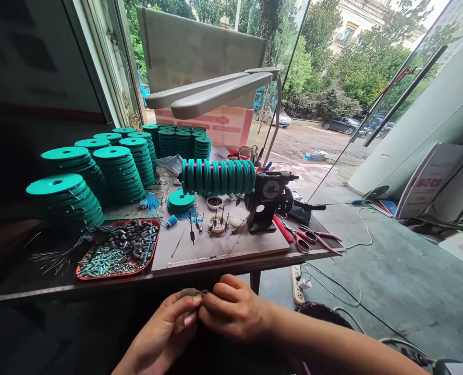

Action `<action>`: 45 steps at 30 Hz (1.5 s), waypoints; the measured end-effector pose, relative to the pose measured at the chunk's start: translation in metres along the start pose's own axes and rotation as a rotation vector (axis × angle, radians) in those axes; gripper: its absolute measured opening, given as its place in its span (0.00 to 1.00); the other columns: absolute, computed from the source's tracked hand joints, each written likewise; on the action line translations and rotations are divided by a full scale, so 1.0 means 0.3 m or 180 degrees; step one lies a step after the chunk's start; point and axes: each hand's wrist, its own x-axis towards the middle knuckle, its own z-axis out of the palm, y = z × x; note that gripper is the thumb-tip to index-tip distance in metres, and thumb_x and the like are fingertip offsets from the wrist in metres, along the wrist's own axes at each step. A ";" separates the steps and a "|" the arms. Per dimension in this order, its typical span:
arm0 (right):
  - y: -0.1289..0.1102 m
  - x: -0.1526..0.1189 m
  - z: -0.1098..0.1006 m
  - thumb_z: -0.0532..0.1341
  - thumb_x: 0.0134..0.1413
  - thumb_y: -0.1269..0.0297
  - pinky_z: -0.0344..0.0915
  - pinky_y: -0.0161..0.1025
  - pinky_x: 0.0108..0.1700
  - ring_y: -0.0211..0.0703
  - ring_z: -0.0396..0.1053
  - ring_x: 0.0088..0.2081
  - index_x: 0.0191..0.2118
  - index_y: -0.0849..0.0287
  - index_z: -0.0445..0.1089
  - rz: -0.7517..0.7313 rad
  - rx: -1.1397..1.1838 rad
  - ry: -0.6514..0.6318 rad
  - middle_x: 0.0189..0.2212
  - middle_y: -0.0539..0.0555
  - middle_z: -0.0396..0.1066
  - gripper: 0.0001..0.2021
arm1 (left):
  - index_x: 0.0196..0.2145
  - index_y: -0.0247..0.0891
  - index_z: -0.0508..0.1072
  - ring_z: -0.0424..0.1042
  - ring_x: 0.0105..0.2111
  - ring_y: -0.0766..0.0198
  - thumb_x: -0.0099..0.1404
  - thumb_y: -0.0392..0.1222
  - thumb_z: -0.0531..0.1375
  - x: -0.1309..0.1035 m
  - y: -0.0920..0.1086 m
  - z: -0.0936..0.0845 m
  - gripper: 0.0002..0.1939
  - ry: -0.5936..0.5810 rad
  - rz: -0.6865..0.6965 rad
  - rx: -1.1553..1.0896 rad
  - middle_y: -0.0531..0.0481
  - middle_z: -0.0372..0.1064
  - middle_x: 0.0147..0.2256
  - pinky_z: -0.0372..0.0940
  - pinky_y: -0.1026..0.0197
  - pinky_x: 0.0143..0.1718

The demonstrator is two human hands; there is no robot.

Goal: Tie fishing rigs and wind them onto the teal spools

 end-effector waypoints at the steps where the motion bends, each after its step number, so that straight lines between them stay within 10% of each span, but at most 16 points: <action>1: 0.003 -0.005 -0.002 0.52 0.55 0.74 0.53 0.36 0.24 0.36 0.56 0.23 0.32 0.63 0.67 0.0085 0.0159 -0.0043 0.22 0.50 0.66 0.08 | 0.16 0.34 0.73 0.59 0.17 0.76 0.33 0.32 0.71 0.001 0.000 -0.003 0.11 0.0014 -0.0005 0.0049 0.58 0.62 0.16 0.57 0.73 0.19; 12: -0.008 -0.049 0.038 0.60 0.51 0.61 0.62 0.32 0.30 0.36 0.66 0.27 0.25 0.62 0.71 0.2610 0.2906 0.0056 0.24 0.52 0.69 0.10 | 0.21 0.33 0.71 0.51 0.16 0.77 0.45 0.36 0.67 0.029 0.009 -0.016 0.07 -0.0209 -0.0035 0.1068 0.59 0.57 0.15 0.47 0.74 0.17; 20: -0.072 -0.077 -0.015 0.60 0.49 0.56 0.60 0.31 0.28 0.36 0.64 0.25 0.25 0.62 0.71 0.2849 0.3143 -0.0037 0.21 0.52 0.66 0.14 | 0.20 0.39 0.71 0.66 0.30 0.64 0.55 0.39 0.59 -0.011 -0.018 -0.003 0.07 -0.0224 0.2504 0.3389 0.52 0.65 0.28 0.62 0.67 0.30; 28: -0.089 0.117 -0.109 0.60 0.48 0.70 0.58 0.28 0.28 0.32 0.62 0.24 0.25 0.62 0.71 0.2795 0.2926 -0.0137 0.21 0.49 0.65 0.05 | 0.27 0.44 0.77 0.71 0.27 0.63 0.47 0.35 0.64 -0.015 -0.065 -0.041 0.07 0.0109 0.3877 0.3008 0.52 0.70 0.28 0.66 0.68 0.26; 36: -0.023 0.176 -0.163 0.63 0.46 0.69 0.58 0.29 0.27 0.32 0.60 0.24 0.24 0.63 0.69 0.3021 0.2920 0.0221 0.21 0.48 0.63 0.04 | 0.25 0.40 0.76 0.68 0.29 0.61 0.46 0.41 0.66 -0.019 -0.064 0.013 0.06 -0.0368 0.1690 0.1463 0.52 0.70 0.25 0.64 0.64 0.33; 45: -0.031 0.090 -0.195 0.57 0.55 0.64 0.61 0.33 0.32 0.36 0.64 0.29 0.30 0.62 0.71 0.2946 0.2640 0.0501 0.25 0.51 0.68 0.09 | 0.23 0.40 0.76 0.66 0.33 0.61 0.44 0.42 0.66 -0.027 -0.063 0.010 0.06 -0.0693 0.1444 0.1154 0.51 0.69 0.27 0.61 0.66 0.36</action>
